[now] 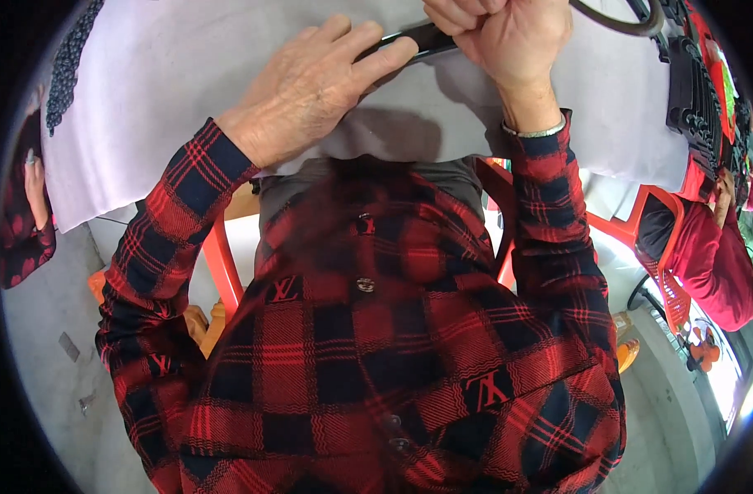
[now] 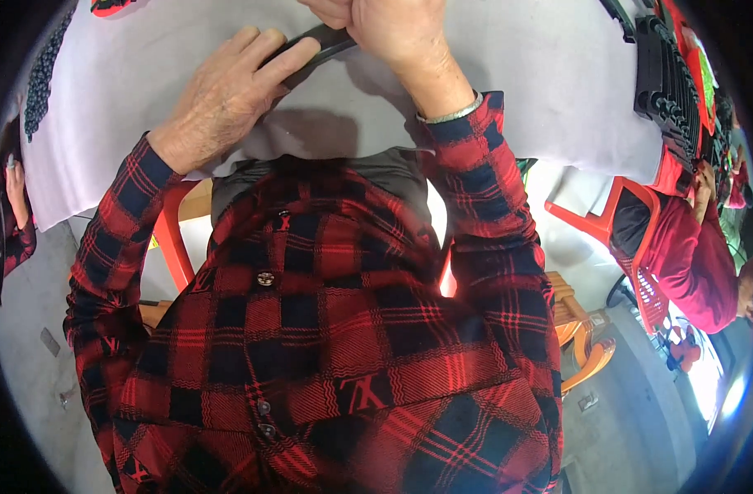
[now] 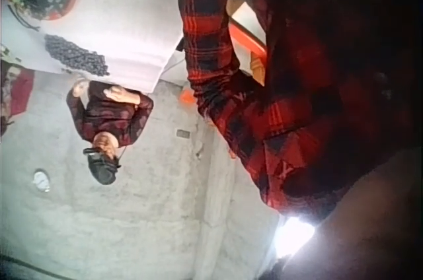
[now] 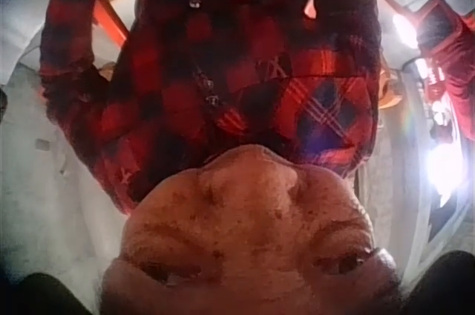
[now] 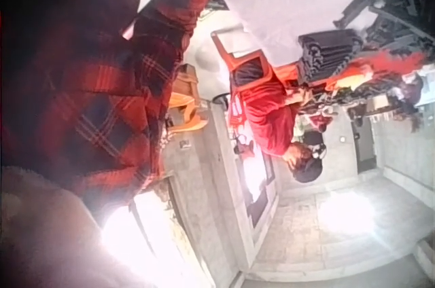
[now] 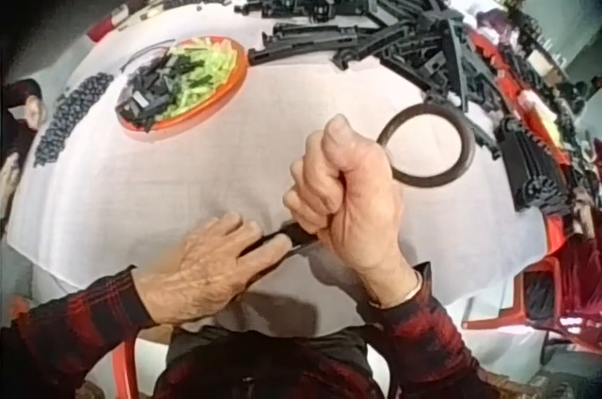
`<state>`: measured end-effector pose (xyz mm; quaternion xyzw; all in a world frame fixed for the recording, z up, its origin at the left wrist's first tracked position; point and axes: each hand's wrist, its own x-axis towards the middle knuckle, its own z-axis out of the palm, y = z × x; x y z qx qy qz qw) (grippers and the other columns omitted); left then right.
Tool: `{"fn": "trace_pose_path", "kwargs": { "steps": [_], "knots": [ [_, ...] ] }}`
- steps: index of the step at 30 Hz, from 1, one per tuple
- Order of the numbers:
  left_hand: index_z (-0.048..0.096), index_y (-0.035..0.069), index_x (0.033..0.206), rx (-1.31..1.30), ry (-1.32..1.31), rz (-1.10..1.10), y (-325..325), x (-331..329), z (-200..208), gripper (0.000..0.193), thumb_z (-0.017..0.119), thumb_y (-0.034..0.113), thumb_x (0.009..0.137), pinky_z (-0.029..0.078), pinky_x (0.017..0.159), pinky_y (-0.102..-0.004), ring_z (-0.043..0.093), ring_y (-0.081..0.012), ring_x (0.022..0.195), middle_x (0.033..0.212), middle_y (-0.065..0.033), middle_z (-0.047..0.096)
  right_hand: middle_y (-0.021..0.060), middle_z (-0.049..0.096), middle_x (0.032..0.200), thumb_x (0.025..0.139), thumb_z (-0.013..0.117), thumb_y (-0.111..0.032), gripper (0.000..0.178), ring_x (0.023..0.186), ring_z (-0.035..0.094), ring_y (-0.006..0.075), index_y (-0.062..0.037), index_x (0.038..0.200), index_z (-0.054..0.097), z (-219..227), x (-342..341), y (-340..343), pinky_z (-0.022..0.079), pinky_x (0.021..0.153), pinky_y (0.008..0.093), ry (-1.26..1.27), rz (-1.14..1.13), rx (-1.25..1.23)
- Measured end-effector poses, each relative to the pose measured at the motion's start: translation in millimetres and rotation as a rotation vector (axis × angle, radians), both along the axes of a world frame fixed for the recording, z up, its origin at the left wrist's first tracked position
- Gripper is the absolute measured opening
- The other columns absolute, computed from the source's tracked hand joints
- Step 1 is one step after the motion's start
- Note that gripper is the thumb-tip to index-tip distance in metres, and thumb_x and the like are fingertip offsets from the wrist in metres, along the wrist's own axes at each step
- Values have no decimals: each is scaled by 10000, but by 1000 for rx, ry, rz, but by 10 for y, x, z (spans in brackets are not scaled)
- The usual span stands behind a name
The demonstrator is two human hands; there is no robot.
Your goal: The person assembles levels by inserting vials and plastic components into plastic frames by hand and pressing them into place using a looped metal tool.
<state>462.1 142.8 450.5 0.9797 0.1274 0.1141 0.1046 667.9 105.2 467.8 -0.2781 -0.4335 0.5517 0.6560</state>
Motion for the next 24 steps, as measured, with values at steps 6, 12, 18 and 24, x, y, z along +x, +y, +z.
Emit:
{"fn": "trace_pose_path", "kwargs": {
  "steps": [6,12,18,24],
  "knots": [
    [536,138,1355,-6,2,5,-25,9,9,560,660,37,818,508,795,-422,552,-292,925,1007,-79,519,-31,271,527,1103,345,-471,585,432,182,96,-128,629,353,-47,66,8,178,414,273,201,-28,-71],
    [533,151,1334,6,12,16,-39,7,23,482,606,57,867,521,800,-413,559,-278,921,1011,-63,541,-35,267,527,1099,344,-486,589,430,183,96,-132,629,351,-32,31,10,168,410,274,240,9,-71],
    [530,159,1341,7,21,21,-38,7,33,494,610,56,865,520,812,-409,561,-275,932,1015,-60,543,-36,268,529,1101,341,-488,590,433,193,94,-130,632,357,-17,18,29,177,415,273,156,32,-43],
    [529,146,1359,-7,19,14,-10,5,7,549,662,46,835,508,829,-421,553,-291,954,1040,-77,531,-35,272,532,1101,350,-464,577,445,211,95,-126,635,365,6,-19,40,205,433,266,105,65,-64]
  ]
}}
